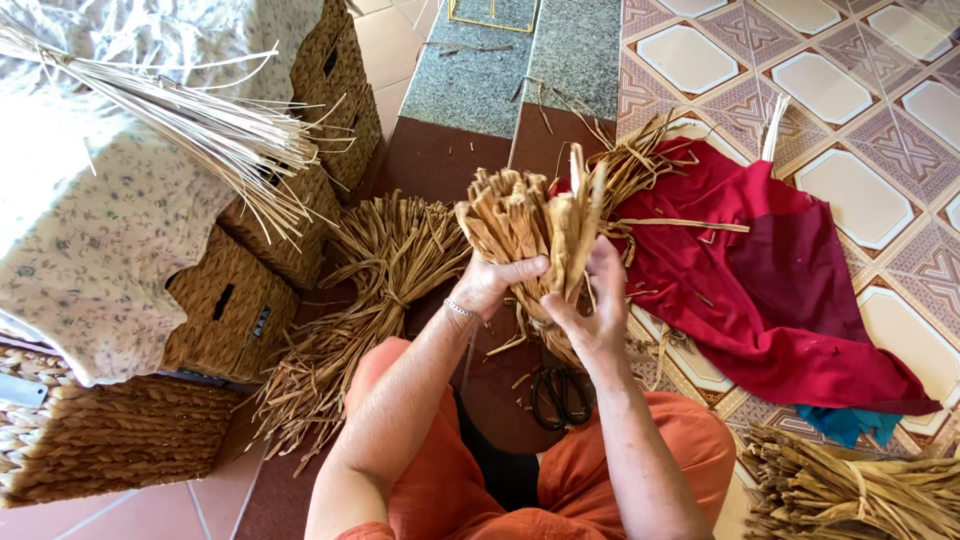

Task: The person sits on the floor and uses shears to trim the ends of bundles of dried plant stalks. They repeatedly pick up a bundle, align the stalks, cut the ends, and place the trimmed bundle aside.

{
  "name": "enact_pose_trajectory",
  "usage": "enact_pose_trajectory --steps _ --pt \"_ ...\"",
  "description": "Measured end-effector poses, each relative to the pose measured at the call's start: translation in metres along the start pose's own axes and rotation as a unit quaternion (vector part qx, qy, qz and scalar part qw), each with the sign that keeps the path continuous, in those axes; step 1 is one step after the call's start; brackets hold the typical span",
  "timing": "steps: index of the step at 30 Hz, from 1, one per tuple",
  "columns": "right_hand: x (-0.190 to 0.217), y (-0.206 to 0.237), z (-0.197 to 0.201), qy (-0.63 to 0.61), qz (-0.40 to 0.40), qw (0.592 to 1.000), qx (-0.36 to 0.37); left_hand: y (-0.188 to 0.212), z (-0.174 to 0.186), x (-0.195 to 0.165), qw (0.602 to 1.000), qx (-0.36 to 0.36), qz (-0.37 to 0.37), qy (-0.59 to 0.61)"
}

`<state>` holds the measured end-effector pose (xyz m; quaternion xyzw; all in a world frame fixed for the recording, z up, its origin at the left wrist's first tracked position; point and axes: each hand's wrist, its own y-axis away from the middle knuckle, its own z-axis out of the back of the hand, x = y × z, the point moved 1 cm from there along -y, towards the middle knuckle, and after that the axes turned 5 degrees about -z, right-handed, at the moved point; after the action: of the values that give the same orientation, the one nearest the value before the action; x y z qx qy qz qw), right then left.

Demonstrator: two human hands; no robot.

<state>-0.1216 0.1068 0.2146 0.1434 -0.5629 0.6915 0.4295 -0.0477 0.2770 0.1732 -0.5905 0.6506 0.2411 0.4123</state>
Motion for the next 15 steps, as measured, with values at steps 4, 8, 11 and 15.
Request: enact_pose_trajectory --steps 4,8,11,15 --pt "-0.019 0.007 -0.009 -0.190 -0.219 0.956 0.040 0.008 -0.013 0.007 1.000 0.002 0.016 0.002" --pt "-0.044 0.019 -0.009 -0.268 -0.295 0.916 -0.040 0.011 -0.019 0.013 0.999 -0.032 0.038 -0.004" --pt "-0.054 0.023 -0.005 -0.373 -0.285 0.880 -0.070 0.010 -0.018 0.015 0.993 -0.078 0.083 -0.030" --pt "-0.060 0.025 0.002 -0.395 -0.361 0.840 -0.093 0.013 -0.019 0.015 0.989 -0.077 0.102 0.078"
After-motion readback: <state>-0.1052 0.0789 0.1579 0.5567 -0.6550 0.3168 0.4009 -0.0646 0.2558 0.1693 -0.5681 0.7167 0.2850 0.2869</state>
